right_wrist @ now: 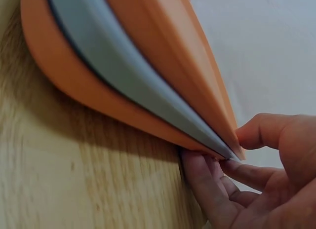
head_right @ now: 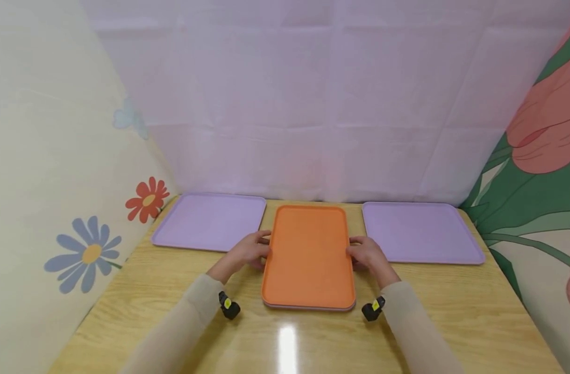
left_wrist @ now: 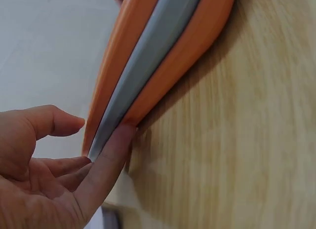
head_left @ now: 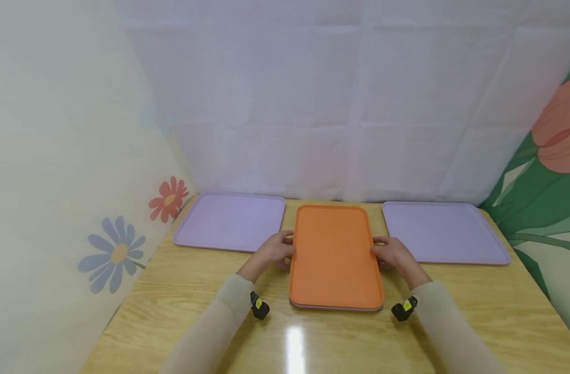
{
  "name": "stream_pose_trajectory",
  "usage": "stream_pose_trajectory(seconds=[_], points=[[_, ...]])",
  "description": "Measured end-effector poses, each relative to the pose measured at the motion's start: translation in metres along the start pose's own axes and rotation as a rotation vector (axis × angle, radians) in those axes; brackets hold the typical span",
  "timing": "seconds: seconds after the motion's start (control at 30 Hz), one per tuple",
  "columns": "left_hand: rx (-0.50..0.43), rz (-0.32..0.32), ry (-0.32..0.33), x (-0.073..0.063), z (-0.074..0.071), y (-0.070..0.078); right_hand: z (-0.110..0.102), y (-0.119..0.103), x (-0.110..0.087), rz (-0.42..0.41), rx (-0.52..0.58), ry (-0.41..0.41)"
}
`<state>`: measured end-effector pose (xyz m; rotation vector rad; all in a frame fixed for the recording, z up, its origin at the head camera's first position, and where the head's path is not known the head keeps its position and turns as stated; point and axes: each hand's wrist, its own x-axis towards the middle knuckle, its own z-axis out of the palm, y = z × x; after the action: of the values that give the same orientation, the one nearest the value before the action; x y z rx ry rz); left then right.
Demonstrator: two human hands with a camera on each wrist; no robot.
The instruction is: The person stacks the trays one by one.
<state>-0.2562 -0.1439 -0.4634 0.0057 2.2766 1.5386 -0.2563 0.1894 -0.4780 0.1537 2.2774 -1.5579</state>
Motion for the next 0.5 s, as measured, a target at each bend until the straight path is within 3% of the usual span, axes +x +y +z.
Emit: stream_pose_trajectory(seconds=[0.17, 0.33, 0.5], points=[[0.068, 0.032, 0.053, -0.013, -0.020, 0.007, -0.001, 0.001, 0.001, -0.004, 0.000, -0.019], [0.165, 0.042, 0.113, -0.025, -0.057, 0.010, -0.003, 0.001, -0.002, -0.009, 0.015, -0.028], [0.383, 0.069, 0.218, -0.031, -0.100, 0.003, -0.002, 0.002, -0.001, -0.015, 0.031, -0.039]])
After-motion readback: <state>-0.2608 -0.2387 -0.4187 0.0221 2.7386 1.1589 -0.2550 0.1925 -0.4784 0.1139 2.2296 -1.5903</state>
